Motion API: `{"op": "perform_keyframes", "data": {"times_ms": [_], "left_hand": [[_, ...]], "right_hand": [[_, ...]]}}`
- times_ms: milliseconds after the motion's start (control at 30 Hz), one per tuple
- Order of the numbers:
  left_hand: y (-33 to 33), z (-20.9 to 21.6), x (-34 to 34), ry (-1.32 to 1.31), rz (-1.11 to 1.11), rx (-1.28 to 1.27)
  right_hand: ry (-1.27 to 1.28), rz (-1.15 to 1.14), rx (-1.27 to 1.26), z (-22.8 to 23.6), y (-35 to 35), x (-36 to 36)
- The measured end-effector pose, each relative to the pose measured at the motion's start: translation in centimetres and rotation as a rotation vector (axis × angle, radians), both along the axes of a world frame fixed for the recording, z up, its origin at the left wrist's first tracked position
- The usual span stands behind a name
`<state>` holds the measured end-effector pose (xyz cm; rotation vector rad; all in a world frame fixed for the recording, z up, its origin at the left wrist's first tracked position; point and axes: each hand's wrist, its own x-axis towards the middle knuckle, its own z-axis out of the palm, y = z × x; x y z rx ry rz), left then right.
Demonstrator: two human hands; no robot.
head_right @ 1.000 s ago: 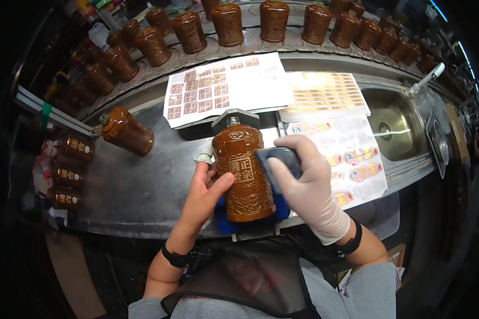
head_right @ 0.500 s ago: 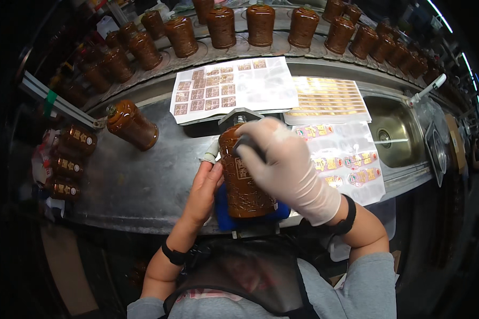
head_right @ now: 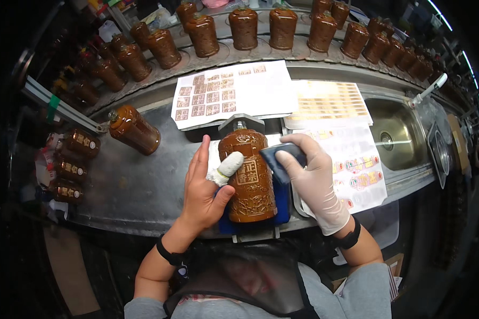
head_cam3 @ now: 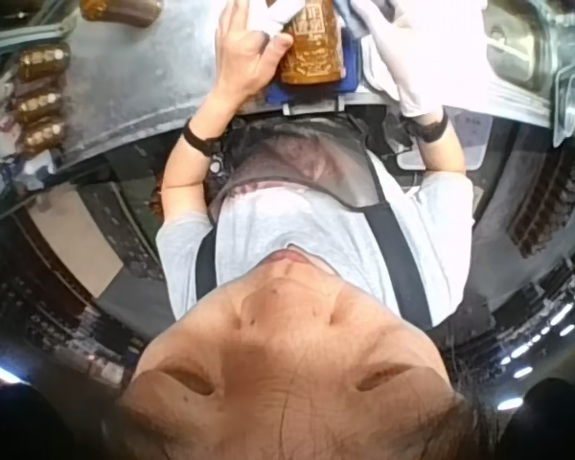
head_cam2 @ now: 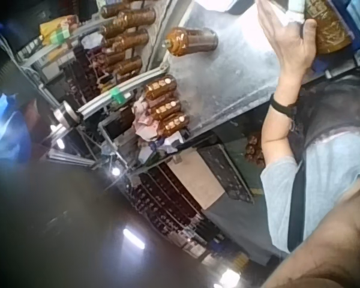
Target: Applying labels and protective seal stickers to brown liquor bottles on a production line.
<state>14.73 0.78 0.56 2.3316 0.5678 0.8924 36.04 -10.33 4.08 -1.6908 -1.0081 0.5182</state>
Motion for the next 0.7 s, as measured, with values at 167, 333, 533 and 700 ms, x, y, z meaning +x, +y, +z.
{"op": "perform_keyframes", "data": {"times_ms": [167, 333, 533, 700], "left_hand": [[0.3, 1.9, 0.1, 0.185, -0.023, 0.206], [-0.2, 1.5, 0.6, 0.23, -0.177, 0.254], [-1.9, -0.3, -2.0, 0.196, -0.194, 0.236], [-0.4, -1.2, -1.6, 0.044, -0.111, 0.129]], "right_hand": [[0.26, 0.033, 0.016, -2.0, -0.8, 1.6], [0.573, 0.1, 0.029, -2.0, -1.8, 0.8], [0.457, 0.087, 0.077, -0.2, -1.2, -0.9], [0.224, 0.061, 0.142, -0.6, -1.0, -0.6]]}}
